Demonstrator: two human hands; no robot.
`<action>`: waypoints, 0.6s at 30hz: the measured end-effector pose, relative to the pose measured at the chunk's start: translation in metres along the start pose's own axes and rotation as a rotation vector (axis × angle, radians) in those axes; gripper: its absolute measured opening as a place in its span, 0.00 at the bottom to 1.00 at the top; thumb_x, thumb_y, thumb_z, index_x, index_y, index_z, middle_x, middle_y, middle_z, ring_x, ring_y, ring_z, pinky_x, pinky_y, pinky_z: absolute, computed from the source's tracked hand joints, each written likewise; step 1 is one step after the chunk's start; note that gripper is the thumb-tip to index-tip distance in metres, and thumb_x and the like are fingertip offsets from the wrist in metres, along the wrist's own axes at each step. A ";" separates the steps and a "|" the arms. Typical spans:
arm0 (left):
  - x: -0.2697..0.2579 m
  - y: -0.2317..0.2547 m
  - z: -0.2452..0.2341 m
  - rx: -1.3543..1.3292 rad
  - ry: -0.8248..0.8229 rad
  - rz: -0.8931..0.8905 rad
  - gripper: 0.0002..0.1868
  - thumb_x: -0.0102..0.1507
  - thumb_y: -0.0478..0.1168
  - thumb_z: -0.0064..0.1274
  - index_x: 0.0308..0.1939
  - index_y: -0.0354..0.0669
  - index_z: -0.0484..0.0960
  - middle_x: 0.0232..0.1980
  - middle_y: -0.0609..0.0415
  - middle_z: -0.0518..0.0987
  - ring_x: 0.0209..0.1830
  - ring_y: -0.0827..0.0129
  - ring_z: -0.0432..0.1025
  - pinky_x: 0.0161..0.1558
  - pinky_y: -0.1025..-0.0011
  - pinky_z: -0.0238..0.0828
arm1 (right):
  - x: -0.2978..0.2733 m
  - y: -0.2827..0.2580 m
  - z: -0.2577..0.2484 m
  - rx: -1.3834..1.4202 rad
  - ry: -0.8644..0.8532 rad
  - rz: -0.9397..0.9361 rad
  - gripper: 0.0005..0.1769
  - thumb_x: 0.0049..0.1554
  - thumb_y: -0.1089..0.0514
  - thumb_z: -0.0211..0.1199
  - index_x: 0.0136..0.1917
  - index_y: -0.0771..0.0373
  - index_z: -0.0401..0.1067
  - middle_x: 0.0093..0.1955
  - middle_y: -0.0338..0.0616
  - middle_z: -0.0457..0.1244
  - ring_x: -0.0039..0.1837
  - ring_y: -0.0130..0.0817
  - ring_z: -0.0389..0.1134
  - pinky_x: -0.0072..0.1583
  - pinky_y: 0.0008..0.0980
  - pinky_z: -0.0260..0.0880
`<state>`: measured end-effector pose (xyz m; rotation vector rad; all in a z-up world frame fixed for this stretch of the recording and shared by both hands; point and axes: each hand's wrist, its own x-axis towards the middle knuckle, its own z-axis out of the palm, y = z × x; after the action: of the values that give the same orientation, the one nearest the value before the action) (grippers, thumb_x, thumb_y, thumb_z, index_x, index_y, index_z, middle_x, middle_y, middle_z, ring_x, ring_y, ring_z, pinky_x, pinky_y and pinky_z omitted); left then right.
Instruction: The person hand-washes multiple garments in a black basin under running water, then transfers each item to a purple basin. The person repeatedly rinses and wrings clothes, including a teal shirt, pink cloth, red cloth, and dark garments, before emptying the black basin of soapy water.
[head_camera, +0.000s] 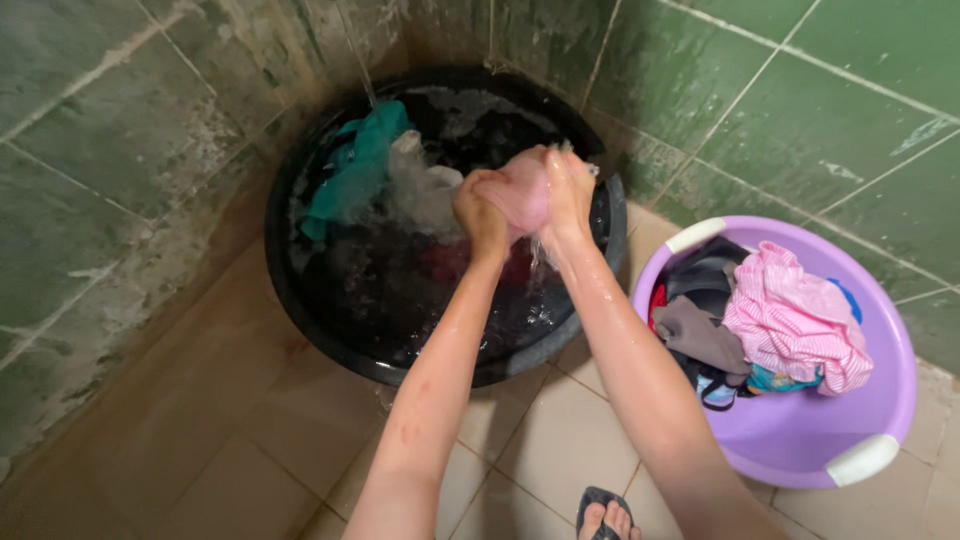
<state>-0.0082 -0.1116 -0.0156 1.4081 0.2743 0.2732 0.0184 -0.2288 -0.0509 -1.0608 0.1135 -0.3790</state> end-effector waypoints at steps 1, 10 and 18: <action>0.003 -0.009 0.001 -0.076 -0.013 -0.130 0.11 0.61 0.35 0.48 0.47 0.43 0.82 0.47 0.47 0.80 0.46 0.56 0.74 0.46 0.63 0.69 | 0.000 0.000 -0.001 -0.164 -0.015 -0.093 0.12 0.60 0.57 0.66 0.40 0.65 0.67 0.42 0.45 0.60 0.44 0.32 0.58 0.48 0.39 0.62; 0.010 -0.078 0.006 -0.181 -0.438 -0.562 0.11 0.66 0.42 0.46 0.41 0.39 0.81 0.37 0.50 0.82 0.31 0.64 0.78 0.28 0.63 0.75 | -0.041 -0.069 -0.005 -1.005 -0.395 -0.800 0.11 0.53 0.61 0.66 0.34 0.67 0.67 0.34 0.53 0.61 0.37 0.44 0.64 0.40 0.39 0.63; -0.012 -0.086 -0.010 0.634 -1.153 0.638 0.52 0.50 0.49 0.70 0.73 0.44 0.60 0.73 0.36 0.61 0.72 0.46 0.56 0.66 0.46 0.54 | 0.000 -0.157 -0.095 -1.244 0.036 -0.392 0.15 0.56 0.48 0.71 0.41 0.63 0.78 0.38 0.53 0.68 0.40 0.46 0.70 0.45 0.42 0.69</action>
<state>-0.0206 -0.1189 -0.1017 2.0171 -1.1406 -0.1644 -0.0469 -0.3750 0.0384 -2.3217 0.1799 -0.7108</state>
